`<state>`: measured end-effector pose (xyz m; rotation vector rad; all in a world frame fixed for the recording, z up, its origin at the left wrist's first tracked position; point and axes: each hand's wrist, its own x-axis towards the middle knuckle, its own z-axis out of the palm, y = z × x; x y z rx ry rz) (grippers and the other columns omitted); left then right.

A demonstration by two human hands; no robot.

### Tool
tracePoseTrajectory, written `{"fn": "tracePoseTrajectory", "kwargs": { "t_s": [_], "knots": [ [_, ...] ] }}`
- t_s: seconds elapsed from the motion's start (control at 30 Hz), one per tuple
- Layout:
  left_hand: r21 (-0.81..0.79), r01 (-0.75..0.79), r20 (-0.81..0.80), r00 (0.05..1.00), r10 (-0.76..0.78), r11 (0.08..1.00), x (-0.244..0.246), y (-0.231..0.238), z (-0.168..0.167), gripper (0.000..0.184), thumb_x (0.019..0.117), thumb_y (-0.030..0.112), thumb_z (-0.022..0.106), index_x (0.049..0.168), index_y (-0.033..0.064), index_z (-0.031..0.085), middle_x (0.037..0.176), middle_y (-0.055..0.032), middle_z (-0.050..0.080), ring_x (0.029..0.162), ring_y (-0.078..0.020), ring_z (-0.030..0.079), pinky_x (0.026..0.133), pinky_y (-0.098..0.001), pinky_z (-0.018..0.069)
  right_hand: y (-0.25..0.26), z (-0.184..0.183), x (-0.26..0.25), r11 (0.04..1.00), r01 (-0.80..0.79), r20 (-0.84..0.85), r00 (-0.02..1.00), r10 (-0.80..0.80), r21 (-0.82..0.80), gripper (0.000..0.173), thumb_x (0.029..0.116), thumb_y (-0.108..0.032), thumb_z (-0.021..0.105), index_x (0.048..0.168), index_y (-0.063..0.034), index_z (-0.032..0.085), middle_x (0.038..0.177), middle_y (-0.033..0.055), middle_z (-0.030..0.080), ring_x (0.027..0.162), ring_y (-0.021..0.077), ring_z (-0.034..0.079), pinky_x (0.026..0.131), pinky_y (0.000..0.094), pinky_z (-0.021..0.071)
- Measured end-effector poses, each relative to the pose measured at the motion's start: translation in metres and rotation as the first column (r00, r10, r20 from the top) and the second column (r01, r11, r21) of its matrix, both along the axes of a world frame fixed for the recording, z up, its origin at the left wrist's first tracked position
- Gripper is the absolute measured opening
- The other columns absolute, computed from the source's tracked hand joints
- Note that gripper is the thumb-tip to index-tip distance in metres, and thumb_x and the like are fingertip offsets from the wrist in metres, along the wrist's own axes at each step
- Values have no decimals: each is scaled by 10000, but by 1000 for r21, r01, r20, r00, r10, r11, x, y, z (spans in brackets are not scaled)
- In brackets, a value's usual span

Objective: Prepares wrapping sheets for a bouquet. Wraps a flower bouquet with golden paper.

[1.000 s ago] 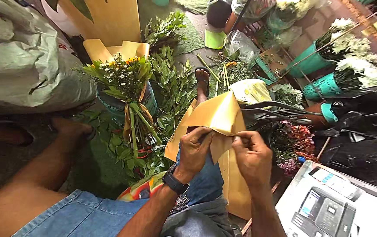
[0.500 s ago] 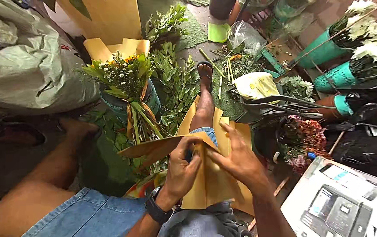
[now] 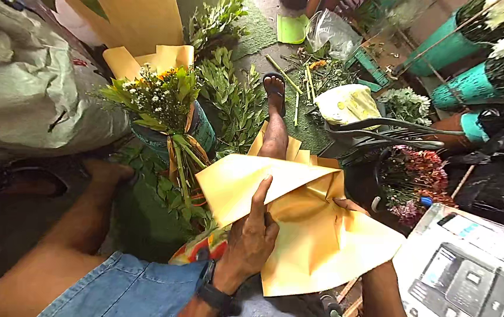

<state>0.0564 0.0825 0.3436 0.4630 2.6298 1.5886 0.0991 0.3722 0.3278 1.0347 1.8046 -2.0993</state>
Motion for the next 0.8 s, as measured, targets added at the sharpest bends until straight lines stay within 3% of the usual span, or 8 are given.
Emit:
{"fn": "tracePoseTrajectory", "kwargs": {
  "t_s": [0.13,0.2,0.27,0.33,0.4,0.53,0.7,0.8],
  "knots": [
    [-11,39,-122,992,-40,999,-19,-4,-7,825,918,76,621,1632,82,207,1156,-105,703,1058,-185,685,984,-409,567,-8,-30,19,992,-118,71,991,114,50,255,1074,-158,472,1149,-30,680,1002,20,726,931,50,679,854,254,576],
    [-26,-6,-84,996,4,1000,-16,-13,-14,855,932,105,609,1641,81,130,957,-34,660,889,-130,650,844,-346,585,-2,-39,22,972,-208,205,962,182,113,223,1062,-189,522,1015,-67,702,858,-8,723,782,34,677,735,241,586],
    [17,-29,20,999,29,999,-10,-25,-19,930,907,91,622,1647,90,58,895,-12,628,780,-92,622,731,-288,580,11,-36,25,866,-377,275,915,295,327,208,1029,-172,605,1149,-23,688,981,83,711,879,129,666,834,345,556],
    [165,-73,152,987,48,984,-5,-34,-26,972,855,40,650,1642,77,82,1039,-70,632,735,-83,616,668,-253,566,21,-8,23,705,-414,265,910,318,576,415,1003,-274,651,1322,-10,613,1180,178,685,1056,280,676,945,511,551],
    [270,-114,251,967,44,956,0,-42,-32,934,845,16,647,1621,46,128,1250,-104,595,767,-84,635,685,-245,573,19,33,15,566,-340,168,927,334,751,482,1001,-411,608,1349,-79,620,1257,133,675,1136,266,661,972,521,545],
    [395,-194,339,939,55,898,2,-45,-43,950,831,-18,625,1618,14,93,796,-30,634,677,-137,635,625,-280,569,-43,76,-8,480,-374,21,805,593,793,372,1065,-353,475,1224,-128,724,1279,31,688,1209,141,631,1046,402,522],
    [475,-324,455,886,86,818,8,-47,-64,845,837,20,614,1582,-6,215,782,-35,603,635,-128,603,581,-263,542,-142,-8,-32,383,-520,261,790,555,763,809,999,-719,349,1621,-202,343,1697,97,247,1557,326,242,1254,604,175],
    [433,-373,631,776,20,820,8,-45,-68,646,958,139,593,1540,8,346,1031,-128,711,855,-199,721,761,-347,628,-145,-63,-55,333,-519,308,800,515,787,958,938,-829,259,1661,-203,203,1724,120,126,1577,348,163,1251,626,151]
  ]
}}
